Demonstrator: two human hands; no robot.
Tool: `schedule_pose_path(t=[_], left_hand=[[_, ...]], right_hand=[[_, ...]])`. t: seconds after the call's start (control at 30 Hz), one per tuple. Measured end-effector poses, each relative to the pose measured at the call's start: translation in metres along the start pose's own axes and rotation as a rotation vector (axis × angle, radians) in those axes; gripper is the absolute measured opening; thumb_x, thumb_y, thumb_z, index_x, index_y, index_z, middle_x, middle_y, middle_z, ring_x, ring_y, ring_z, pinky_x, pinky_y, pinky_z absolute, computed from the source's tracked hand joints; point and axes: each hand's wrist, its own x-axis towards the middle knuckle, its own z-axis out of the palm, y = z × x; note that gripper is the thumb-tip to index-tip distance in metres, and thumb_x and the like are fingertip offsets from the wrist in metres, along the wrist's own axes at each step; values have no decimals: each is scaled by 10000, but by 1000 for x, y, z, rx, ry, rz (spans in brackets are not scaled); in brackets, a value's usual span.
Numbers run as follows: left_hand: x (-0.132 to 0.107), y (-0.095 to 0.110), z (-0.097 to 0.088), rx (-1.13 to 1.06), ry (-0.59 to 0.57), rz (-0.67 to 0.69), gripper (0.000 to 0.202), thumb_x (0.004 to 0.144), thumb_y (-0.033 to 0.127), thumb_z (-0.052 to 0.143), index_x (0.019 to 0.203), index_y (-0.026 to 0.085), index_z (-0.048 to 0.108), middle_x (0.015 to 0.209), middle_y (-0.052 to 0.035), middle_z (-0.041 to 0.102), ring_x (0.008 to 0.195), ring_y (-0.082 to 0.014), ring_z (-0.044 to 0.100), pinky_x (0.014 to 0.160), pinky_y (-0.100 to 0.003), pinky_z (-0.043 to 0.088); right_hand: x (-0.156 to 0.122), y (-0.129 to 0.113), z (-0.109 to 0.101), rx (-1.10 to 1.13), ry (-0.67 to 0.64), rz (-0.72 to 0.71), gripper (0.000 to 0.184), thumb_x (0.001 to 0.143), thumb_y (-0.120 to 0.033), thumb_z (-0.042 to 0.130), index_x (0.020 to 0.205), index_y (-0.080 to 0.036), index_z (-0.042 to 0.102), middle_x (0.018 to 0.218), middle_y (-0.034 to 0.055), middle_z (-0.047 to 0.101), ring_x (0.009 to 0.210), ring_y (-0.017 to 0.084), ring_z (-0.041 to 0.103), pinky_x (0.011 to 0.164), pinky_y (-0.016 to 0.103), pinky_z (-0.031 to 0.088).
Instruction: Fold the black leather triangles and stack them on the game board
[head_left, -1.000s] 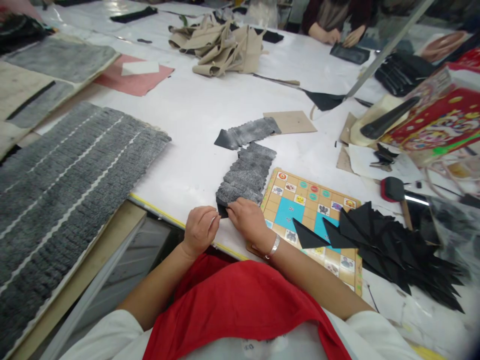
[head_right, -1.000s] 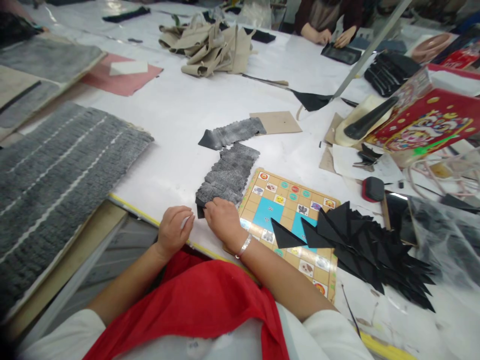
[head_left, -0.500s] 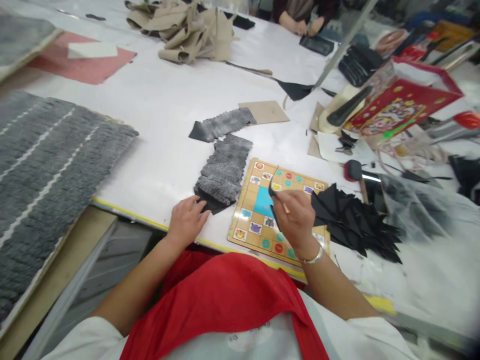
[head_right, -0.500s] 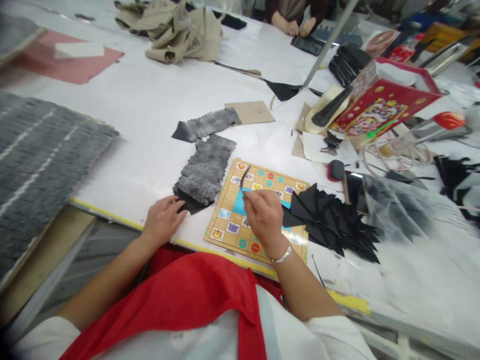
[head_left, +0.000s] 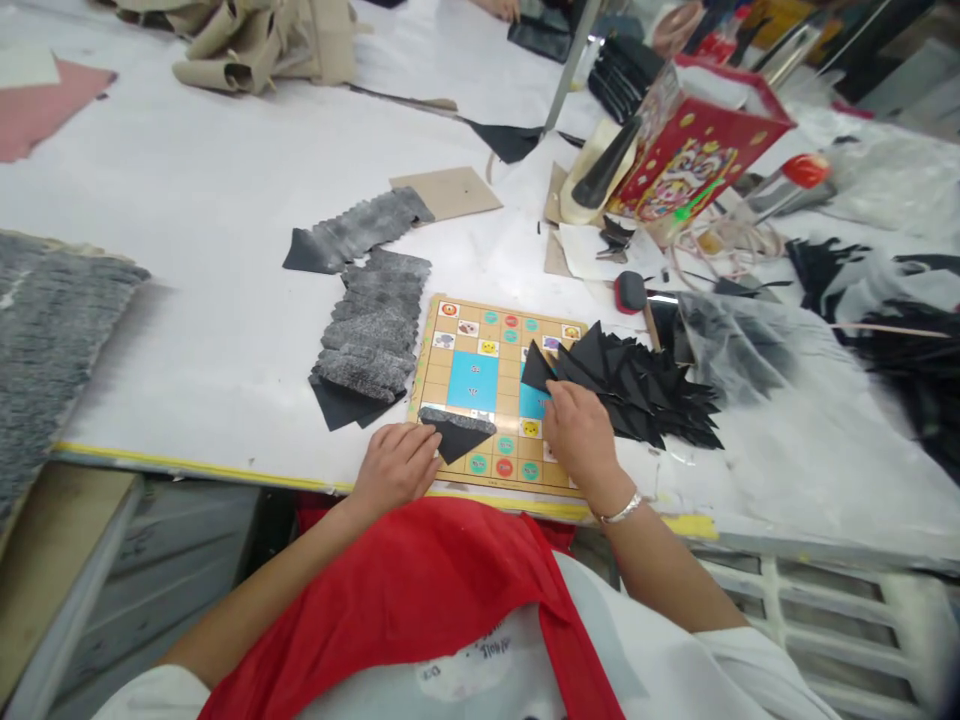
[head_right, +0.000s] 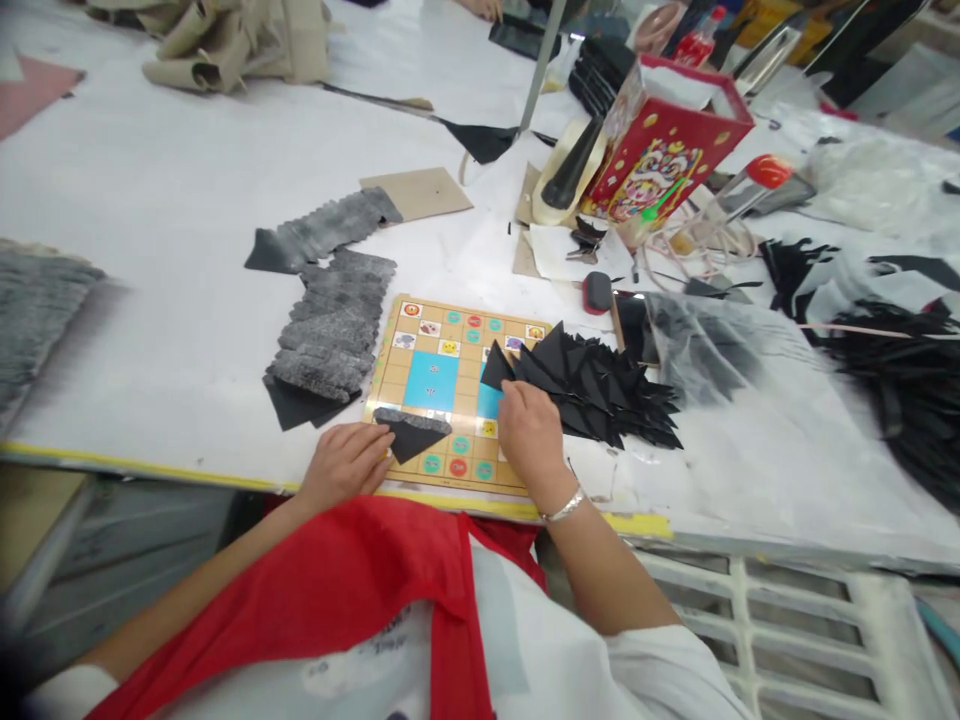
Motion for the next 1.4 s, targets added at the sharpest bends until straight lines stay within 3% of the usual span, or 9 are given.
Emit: schedule_pose_path(t=[0.1,0.2,0.33,0.47,0.6,0.8,1.03,1.2,1.4], left_hand=[[3,3,3,2,-31,4,229,853,219,527,1057,197,629,1060,-63,684,963,-198,602,847,-359,400],[5,7,5,13,-39,5,220,852,192,524,1044,202,631,1056,-52,686,954,-188,598,839,-350,396],[6,9,5,57,-50,-28,202,854,230,534,1027,204,636,1090,-82,663,982,-208,585,827,-358,400],[6,8,5,64,-56,-42,208,848,263,547,1028,206,635,1066,-90,660,963,-219,586,806,-365,407],[6,8,5,61,-67,-50,200,852,274,543,1018,215,636,1066,-83,661,960,-218,586,808,-366,407],[5,6,6,-16,-80,-92,262,872,298,507,1081,183,614,1068,-103,659,981,-228,585,828,-377,418],[8,-6,2,-180,-32,-200,242,883,267,487,1050,137,603,1120,-140,567,936,-186,567,816,-315,468],[11,-11,2,-11,-166,-142,417,887,394,476,1252,199,528,1030,-117,561,905,-231,530,768,-370,453],[12,-11,2,61,-210,-128,427,881,452,471,1216,206,567,996,-118,572,907,-247,511,757,-379,413]], right_hand=[[8,-18,-2,73,-13,-71,286,918,-178,401,1125,-116,588,1053,144,614,985,240,528,871,379,408],[11,-54,0,150,-202,-205,200,917,-220,454,1036,-147,598,975,103,617,928,218,532,824,323,407],[21,-82,6,57,-372,-185,156,866,-288,574,958,-161,576,912,85,606,853,224,537,709,304,383],[31,-82,8,35,-443,-184,160,846,-323,610,899,-175,576,831,58,610,773,208,535,651,299,339],[23,-79,13,63,-363,-221,167,898,-330,535,873,-179,600,838,61,596,799,201,510,682,299,332],[2,-71,28,136,-211,-354,266,956,-202,389,1082,-155,619,905,86,612,829,191,494,729,305,356],[0,-65,31,74,-200,-483,294,949,-177,386,1135,-131,608,954,105,618,837,207,486,719,327,368],[2,-67,28,59,-238,-520,289,925,-170,431,1157,-121,596,954,114,606,826,215,477,700,341,364],[3,-67,25,45,-267,-541,290,920,-188,453,1166,-118,589,950,118,601,828,220,469,686,345,352]])
